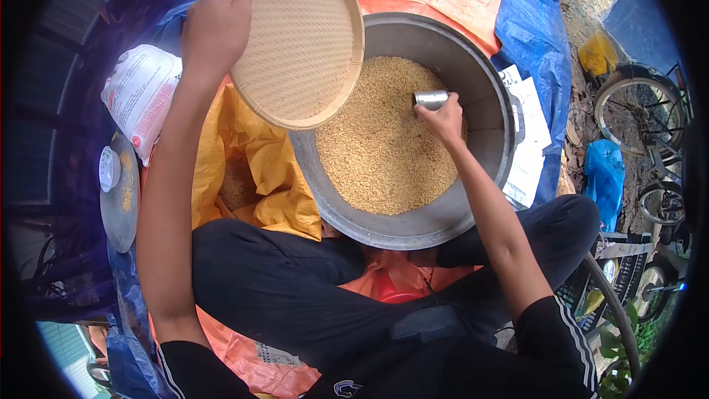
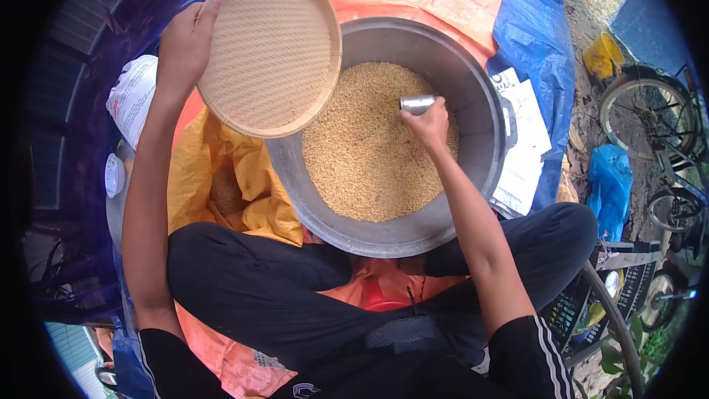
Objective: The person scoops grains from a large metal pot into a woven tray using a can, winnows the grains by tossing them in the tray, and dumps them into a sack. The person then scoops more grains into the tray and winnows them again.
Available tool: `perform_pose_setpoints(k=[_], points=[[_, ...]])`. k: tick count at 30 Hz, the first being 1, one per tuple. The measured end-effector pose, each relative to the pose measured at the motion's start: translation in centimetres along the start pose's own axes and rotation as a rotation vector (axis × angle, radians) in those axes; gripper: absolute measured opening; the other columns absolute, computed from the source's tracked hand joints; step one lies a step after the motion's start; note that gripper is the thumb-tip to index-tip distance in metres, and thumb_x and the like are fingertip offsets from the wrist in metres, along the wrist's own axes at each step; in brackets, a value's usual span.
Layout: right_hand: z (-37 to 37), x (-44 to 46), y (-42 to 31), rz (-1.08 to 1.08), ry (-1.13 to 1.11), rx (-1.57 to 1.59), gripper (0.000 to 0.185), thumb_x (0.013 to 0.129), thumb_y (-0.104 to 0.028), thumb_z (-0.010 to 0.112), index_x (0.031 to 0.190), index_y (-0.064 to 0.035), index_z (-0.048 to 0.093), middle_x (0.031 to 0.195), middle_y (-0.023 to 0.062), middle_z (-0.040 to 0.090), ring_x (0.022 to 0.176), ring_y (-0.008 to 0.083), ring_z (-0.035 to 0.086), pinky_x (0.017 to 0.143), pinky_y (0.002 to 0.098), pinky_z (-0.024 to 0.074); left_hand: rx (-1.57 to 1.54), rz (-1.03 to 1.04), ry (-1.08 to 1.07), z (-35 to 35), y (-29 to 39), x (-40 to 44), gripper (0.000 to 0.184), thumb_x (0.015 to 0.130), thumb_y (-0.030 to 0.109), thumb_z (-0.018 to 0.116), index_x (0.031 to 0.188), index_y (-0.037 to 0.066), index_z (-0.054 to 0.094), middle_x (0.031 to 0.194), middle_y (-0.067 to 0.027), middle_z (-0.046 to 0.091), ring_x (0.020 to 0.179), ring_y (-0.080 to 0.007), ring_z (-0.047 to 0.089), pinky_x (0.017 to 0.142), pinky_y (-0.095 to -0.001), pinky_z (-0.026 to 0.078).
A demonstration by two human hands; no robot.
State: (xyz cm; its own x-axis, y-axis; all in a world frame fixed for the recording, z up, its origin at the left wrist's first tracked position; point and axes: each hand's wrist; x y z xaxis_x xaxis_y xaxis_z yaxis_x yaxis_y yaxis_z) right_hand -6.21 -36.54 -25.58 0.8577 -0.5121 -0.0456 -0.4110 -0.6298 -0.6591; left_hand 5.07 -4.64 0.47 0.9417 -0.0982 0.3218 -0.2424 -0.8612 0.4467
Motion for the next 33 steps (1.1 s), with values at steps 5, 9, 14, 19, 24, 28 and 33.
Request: perform_pose_setpoints(k=[5,9,14,19,24,28,33], points=[[3.8,5.0,-1.7,-0.120,0.224,-0.042,0.070,0.066,-0.027,0.082,0.109,0.0075,0.040,0.109,0.0278,0.055,0.099,0.0416,0.059,0.086,0.0440,0.0491,-0.105,0.001,0.075,-1.0,-1.7,-0.6,0.046,0.095,0.042,0.046,0.093,-0.001,0.062,0.079,-0.0204,0.064,0.080,-0.0375,0.063,0.072,-0.0426,0.046],[6.6,4.5,-4.3,-0.154,-0.065,-0.055,0.072,0.066,-0.028,0.083,0.112,0.0059,0.040,0.108,0.0270,0.057,0.098,0.0391,0.061,0.087,0.0425,0.0513,-0.030,-0.024,0.097,-1.2,-2.5,-1.1,0.046,0.094,0.042,0.046,0.092,-0.001,0.062,0.078,-0.0197,0.064,0.078,-0.0365,0.063,0.072,-0.0425,0.046],[8.5,1.5,-4.9,-0.223,-0.520,-0.045,0.075,0.062,-0.027,0.080,0.116,0.0038,0.040,0.100,0.0248,0.061,0.090,0.0312,0.064,0.079,0.0386,0.0570,-0.020,-0.049,0.056,-1.1,-3.1,-1.2,0.047,0.094,0.044,0.045,0.093,0.001,0.063,0.080,-0.0196,0.065,0.082,-0.0371,0.064,0.074,-0.0434,0.046],[9.1,-3.0,-4.9,-0.316,-0.737,0.048,0.084,0.057,-0.037,0.077,0.121,0.0070,0.045,0.100,0.0233,0.062,0.092,0.0320,0.063,0.080,0.0384,0.0539,0.031,-0.064,0.023,-0.9,-2.7,-1.3,0.048,0.094,0.045,0.045,0.091,0.001,0.063,0.084,-0.0189,0.066,0.086,-0.0375,0.064,0.076,-0.0443,0.046],[9.0,-6.3,-5.1,-0.206,-0.852,0.126,0.087,0.057,-0.045,0.078,0.120,0.0085,0.050,0.108,0.0256,0.061,0.100,0.0324,0.062,0.087,0.0370,0.0494,0.018,-0.062,-0.012,-0.8,-3.1,-1.4,0.049,0.093,0.046,0.044,0.091,0.001,0.064,0.091,-0.0195,0.067,0.091,-0.0388,0.063,0.078,-0.0456,0.047],[8.6,-7.9,-4.6,-0.151,-0.917,0.285,0.080,0.065,-0.038,0.076,0.124,0.0090,0.048,0.108,0.0208,0.060,0.099,0.0266,0.059,0.087,0.0342,0.0474,0.039,-0.010,0.045,-0.1,-4.0,-1.4,0.051,0.094,0.046,0.046,0.087,-0.003,0.061,0.079,-0.0215,0.065,0.079,-0.0378,0.063,0.072,-0.0421,0.046],[7.4,-8.5,-4.2,-0.100,-1.023,0.390,0.071,0.071,-0.043,0.069,0.120,0.0053,0.052,0.104,0.0163,0.060,0.095,0.0236,0.058,0.082,0.0331,0.0464,0.062,-0.045,0.035,0.0,-4.2,-1.5,0.051,0.094,0.046,0.046,0.091,-0.002,0.062,0.081,-0.0222,0.065,0.083,-0.0390,0.064,0.075,-0.0431,0.046]])
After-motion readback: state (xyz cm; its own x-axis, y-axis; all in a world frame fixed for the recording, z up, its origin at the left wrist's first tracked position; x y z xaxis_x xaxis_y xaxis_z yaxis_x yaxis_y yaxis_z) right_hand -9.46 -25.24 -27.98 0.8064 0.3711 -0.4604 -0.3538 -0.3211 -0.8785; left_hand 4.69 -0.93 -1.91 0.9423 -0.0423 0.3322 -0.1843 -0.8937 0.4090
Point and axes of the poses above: each hand's wrist, its own x-axis towards the middle knuckle, its own z-axis out of the palm, y = z × x
